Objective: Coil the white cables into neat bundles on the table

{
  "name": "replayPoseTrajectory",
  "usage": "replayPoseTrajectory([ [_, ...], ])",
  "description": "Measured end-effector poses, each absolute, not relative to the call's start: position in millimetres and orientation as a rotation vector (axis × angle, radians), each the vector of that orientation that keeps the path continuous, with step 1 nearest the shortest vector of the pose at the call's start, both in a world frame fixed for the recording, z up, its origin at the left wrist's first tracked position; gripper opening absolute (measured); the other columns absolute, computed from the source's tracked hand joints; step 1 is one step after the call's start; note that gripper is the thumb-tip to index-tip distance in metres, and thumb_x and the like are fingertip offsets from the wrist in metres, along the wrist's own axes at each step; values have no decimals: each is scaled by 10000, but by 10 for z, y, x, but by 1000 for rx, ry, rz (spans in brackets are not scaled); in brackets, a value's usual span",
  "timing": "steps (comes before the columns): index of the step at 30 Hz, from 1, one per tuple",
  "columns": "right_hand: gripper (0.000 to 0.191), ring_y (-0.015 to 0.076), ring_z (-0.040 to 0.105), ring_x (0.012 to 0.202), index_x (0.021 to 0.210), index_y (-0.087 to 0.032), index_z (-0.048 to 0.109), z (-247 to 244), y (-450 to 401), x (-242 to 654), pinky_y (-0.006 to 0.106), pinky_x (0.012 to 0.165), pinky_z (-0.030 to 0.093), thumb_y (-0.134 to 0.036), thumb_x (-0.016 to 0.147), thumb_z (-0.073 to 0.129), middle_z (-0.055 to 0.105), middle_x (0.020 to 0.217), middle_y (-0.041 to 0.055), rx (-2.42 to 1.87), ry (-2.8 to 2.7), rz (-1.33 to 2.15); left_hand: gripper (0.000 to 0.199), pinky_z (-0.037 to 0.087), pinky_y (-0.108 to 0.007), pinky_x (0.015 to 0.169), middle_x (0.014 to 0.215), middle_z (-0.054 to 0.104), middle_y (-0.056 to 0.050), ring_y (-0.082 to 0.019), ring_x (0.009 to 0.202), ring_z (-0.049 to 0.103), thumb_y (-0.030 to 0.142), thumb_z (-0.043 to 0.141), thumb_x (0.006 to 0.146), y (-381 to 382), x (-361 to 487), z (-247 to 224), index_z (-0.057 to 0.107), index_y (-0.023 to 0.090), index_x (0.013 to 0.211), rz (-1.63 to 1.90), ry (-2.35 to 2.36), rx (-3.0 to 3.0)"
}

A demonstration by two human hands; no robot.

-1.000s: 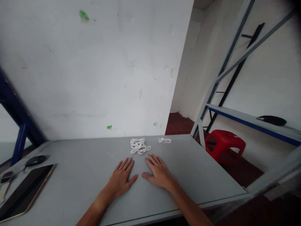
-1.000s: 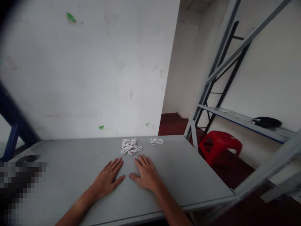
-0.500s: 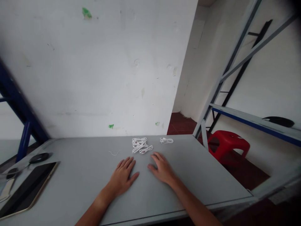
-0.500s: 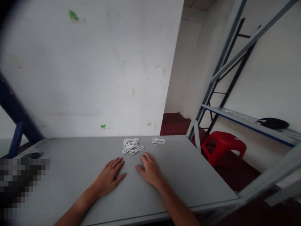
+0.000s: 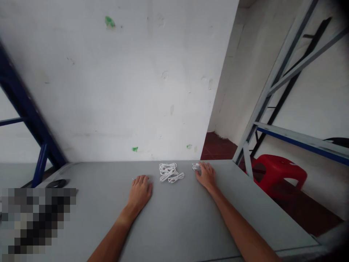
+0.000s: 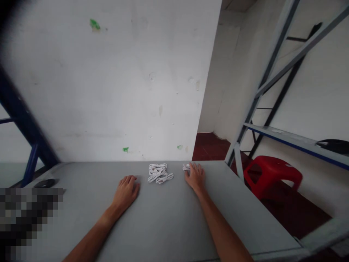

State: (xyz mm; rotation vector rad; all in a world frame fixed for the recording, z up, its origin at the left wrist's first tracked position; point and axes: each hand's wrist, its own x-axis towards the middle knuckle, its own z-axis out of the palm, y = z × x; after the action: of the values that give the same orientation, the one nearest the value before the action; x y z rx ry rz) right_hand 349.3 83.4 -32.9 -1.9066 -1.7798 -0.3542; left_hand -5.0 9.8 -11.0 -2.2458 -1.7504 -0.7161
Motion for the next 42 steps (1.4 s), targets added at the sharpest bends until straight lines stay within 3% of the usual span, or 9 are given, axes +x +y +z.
replayPoseTrajectory([
  [4,338,306,525,1100,1141,-195,646,-283,872,3512,415,917,354,-409,900,543,640,1151,134,-2037,-1752,-225,297,401,-420,930,1138,632,-163,-300,1078,543,263,479,906,110,-149,-111,609,104,1121,-676,-1897,-2200],
  [10,206,286,587,1003,986,-128,641,-243,693,3458,351,849,392,-269,920,506,665,1023,183,-1990,-1772,-58,446,374,-436,972,1286,570,-172,-322,1183,487,349,523,886,102,-232,-66,553,101,1255,-562,-2108,-2154],
  [14,152,232,626,853,936,-145,619,-258,434,3317,294,757,415,-159,883,478,688,906,127,-1917,-1796,41,399,395,-442,935,1262,581,-173,-324,1149,502,326,482,905,126,-299,-104,583,118,1230,-490,-2140,-2188],
  [17,127,191,627,764,965,-180,576,-255,212,3079,261,694,435,-247,893,496,683,842,53,-1776,-1807,180,304,409,-444,906,1164,621,-167,-318,1074,532,287,465,900,136,-298,-136,651,140,1091,-541,-2107,-2196],
  [22,279,164,575,665,877,-205,535,-185,-121,2548,265,612,435,-379,743,707,631,768,-14,-1316,-1458,955,212,430,-423,909,1017,657,-127,-277,988,572,300,546,853,-5,-34,-43,665,162,962,-1076,-1844,-2477],
  [24,338,151,566,677,870,-195,566,-138,-224,2382,256,610,429,-403,695,767,625,775,-20,-1231,-1420,1131,241,473,-342,784,916,666,-86,-219,833,599,379,552,873,-117,141,32,665,178,945,-1364,-1783,-2728],
  [28,445,162,604,757,927,-189,608,-42,-348,2223,268,671,459,-462,649,824,655,839,-5,-1073,-1332,1379,359,464,-272,688,872,683,-63,-175,750,599,443,585,879,-302,394,139,638,163,1097,-1835,-1679,-3210],
  [34,413,162,629,713,843,-194,595,-16,-327,2236,290,677,495,-536,692,771,658,786,-10,-950,-1165,1539,347,389,-227,579,728,649,-22,-123,608,536,446,692,806,-299,379,134,653,140,966,-2155,-1903,-3248],
  [42,404,163,594,666,857,-198,626,-4,-247,2326,269,624,456,-394,579,843,672,754,-9,-1028,-1063,1365,383,374,-202,567,732,609,13,-98,615,528,427,739,774,-269,282,95,618,158,1019,-2676,-2166,-2820],
])
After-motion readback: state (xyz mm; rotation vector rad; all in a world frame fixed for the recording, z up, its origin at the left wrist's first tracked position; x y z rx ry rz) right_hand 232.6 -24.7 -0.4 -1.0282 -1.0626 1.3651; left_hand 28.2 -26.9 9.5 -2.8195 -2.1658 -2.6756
